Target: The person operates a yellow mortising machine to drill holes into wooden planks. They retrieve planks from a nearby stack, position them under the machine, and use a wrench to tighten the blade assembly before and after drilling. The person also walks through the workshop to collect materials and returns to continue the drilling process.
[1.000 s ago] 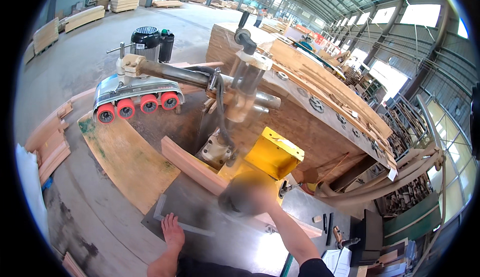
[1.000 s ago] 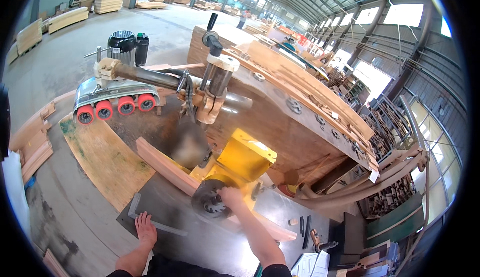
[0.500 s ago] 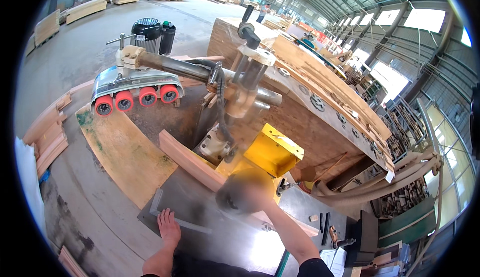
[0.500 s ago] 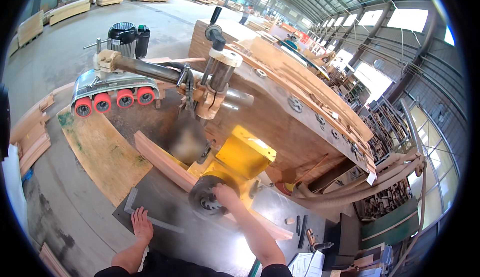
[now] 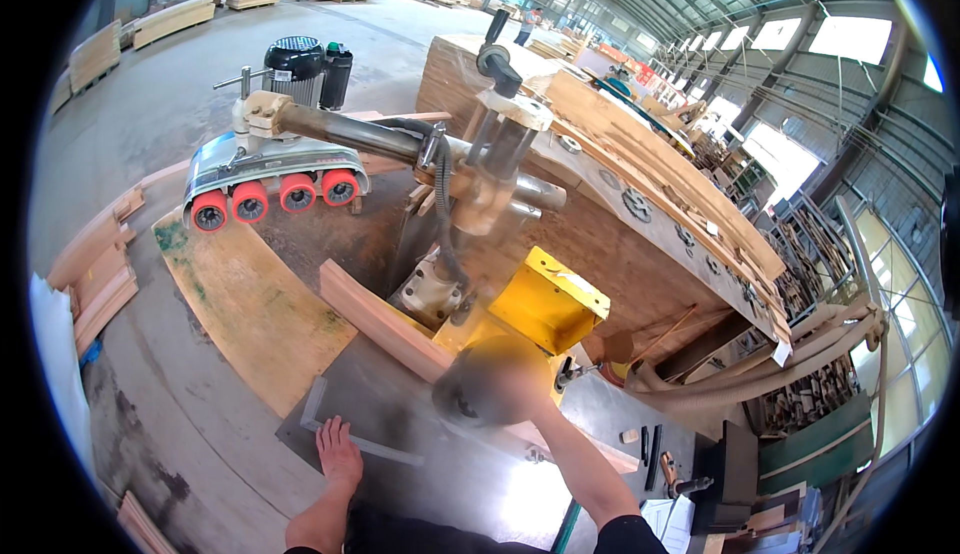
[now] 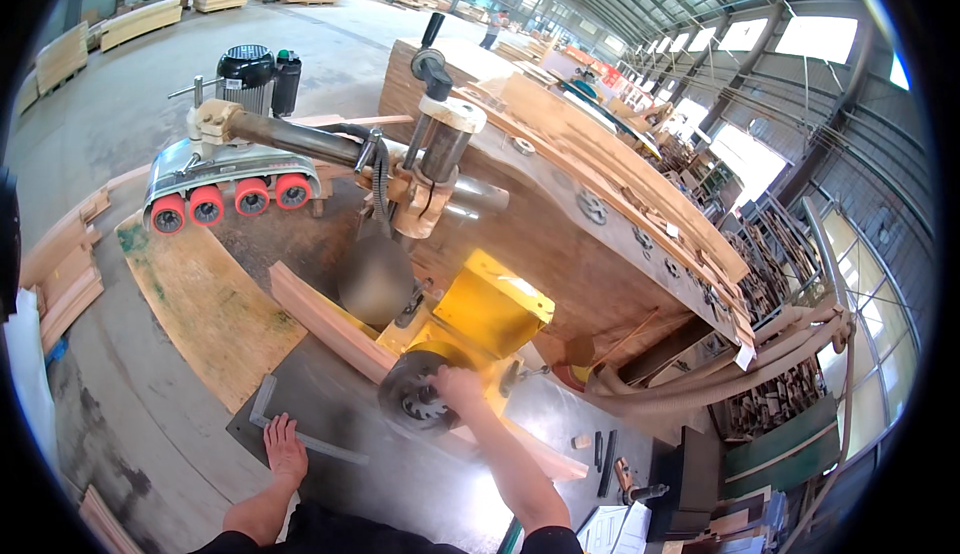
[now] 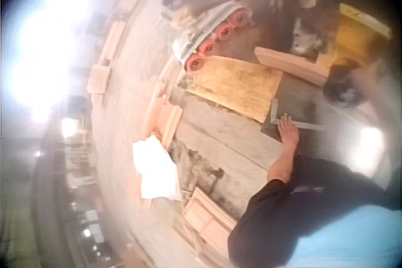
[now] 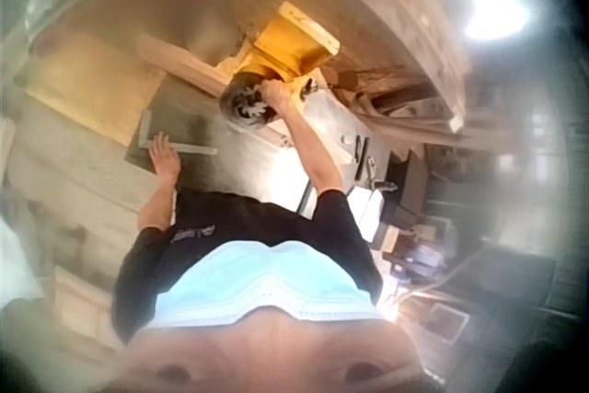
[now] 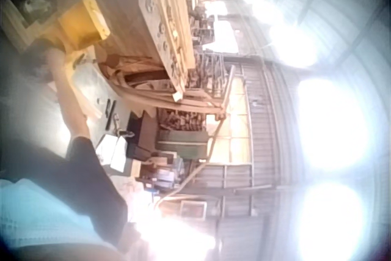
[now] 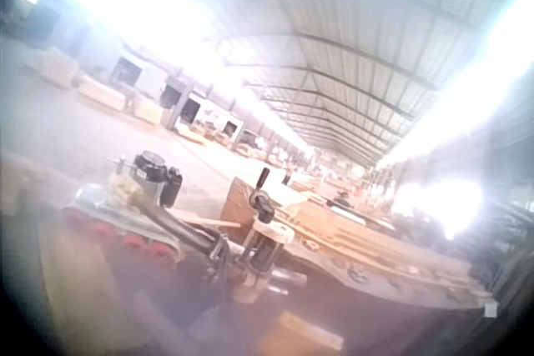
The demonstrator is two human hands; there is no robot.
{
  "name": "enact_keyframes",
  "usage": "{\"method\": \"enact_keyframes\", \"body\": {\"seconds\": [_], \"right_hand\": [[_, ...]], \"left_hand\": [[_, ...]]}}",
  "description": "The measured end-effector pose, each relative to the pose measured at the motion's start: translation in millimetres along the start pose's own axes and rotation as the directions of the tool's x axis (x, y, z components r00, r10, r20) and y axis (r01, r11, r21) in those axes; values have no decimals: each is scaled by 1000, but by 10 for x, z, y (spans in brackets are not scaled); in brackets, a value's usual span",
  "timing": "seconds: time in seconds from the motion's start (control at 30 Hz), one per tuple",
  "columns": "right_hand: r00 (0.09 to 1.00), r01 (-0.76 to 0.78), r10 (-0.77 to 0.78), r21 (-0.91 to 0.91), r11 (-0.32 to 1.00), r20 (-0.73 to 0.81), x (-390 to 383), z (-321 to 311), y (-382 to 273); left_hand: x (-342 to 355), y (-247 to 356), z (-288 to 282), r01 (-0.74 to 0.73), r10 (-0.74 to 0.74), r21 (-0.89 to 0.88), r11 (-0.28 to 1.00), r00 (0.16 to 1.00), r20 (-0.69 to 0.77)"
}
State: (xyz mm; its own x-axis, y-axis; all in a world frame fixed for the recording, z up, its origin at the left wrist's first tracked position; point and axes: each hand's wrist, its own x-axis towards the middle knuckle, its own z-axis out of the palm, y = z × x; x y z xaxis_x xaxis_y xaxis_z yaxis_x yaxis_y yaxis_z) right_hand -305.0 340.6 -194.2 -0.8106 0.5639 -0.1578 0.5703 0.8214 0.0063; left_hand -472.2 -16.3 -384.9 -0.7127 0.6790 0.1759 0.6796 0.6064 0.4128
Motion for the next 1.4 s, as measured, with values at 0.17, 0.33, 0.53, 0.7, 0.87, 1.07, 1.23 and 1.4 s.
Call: {"method": "enact_keyframes", "body": {"seconds": [0.17,0.33,0.53,0.7,0.87,1.07,1.23,1.4], "right_hand": [[994,101,-99,-28,995,50,-10,301,281],[1000,-2,2,21,1000,1,-76,75,-2],[966,206,-213,-64,977,-149,-16,617,524],[969,75,-92,-84,994,-228,-66,373,211],[1000,-1,2,-156,988,6,-24,397,159],[969,85,-127,-196,977,-213,-19,698,367],[984,-118,136,-153,981,112,47,147,-23],[990,56,-91,-292,955,-109,-104,557,278]], "left_hand": [[11,120,12,-21,21,-10,1000,1000,0],[-18,38,-17,-5,5,13,1000,1000,5],[1,78,22,-33,33,8,999,999,-30],[19,67,-19,-22,22,-13,1000,1000,-11],[-15,33,34,-30,31,15,999,999,-35],[5,131,-10,-22,22,-22,1000,1000,-5],[-8,10,5,-2,2,15,1000,1000,-13],[12,123,-12,-23,23,-16,1000,1000,-9]]}}
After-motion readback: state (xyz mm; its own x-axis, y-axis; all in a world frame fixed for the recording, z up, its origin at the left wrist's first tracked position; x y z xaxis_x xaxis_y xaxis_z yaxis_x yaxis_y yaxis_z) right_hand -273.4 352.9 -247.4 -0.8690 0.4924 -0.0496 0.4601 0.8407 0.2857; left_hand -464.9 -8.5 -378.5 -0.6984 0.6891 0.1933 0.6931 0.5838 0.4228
